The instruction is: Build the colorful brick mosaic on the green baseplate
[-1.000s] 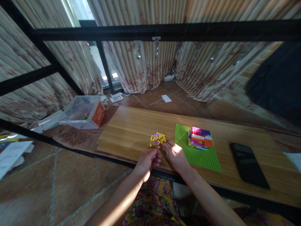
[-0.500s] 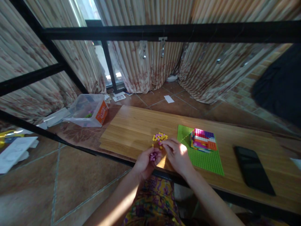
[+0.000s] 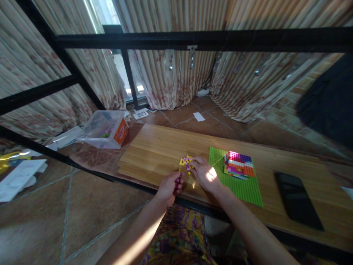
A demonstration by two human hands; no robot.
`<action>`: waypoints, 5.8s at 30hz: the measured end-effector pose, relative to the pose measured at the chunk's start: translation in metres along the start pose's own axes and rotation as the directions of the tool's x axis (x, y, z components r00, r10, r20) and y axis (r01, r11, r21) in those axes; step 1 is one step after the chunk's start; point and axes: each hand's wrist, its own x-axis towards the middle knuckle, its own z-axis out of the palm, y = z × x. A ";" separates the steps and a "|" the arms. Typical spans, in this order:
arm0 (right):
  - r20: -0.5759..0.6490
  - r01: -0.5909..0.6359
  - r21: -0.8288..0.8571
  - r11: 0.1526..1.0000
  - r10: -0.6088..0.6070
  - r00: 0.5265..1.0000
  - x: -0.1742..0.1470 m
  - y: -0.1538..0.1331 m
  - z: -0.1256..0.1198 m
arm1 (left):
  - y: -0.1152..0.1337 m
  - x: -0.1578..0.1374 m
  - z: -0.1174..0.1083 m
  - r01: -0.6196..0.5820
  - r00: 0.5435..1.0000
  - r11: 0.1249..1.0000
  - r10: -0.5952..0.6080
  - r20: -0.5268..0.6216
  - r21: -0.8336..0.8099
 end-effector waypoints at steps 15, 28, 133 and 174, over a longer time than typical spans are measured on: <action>-0.086 -0.173 0.610 0.773 0.282 0.955 -0.035 -0.038 -0.011 | -0.006 -0.002 0.014 -0.133 0.985 0.982 0.117 0.123 0.136; 0.108 -0.342 0.862 0.374 0.524 0.845 -0.038 -0.035 0.000 | -0.012 0.001 0.012 -0.016 0.983 0.998 0.026 0.182 -0.055; -0.070 0.064 0.337 0.939 -0.042 0.997 0.018 -0.016 -0.020 | 0.004 0.023 -0.005 0.043 0.973 0.989 -0.010 0.229 -0.140; 0.072 -0.088 -0.060 0.994 0.092 0.993 0.045 -0.008 0.003 | 0.007 0.021 -0.012 0.131 0.960 0.949 -0.049 0.276 -0.288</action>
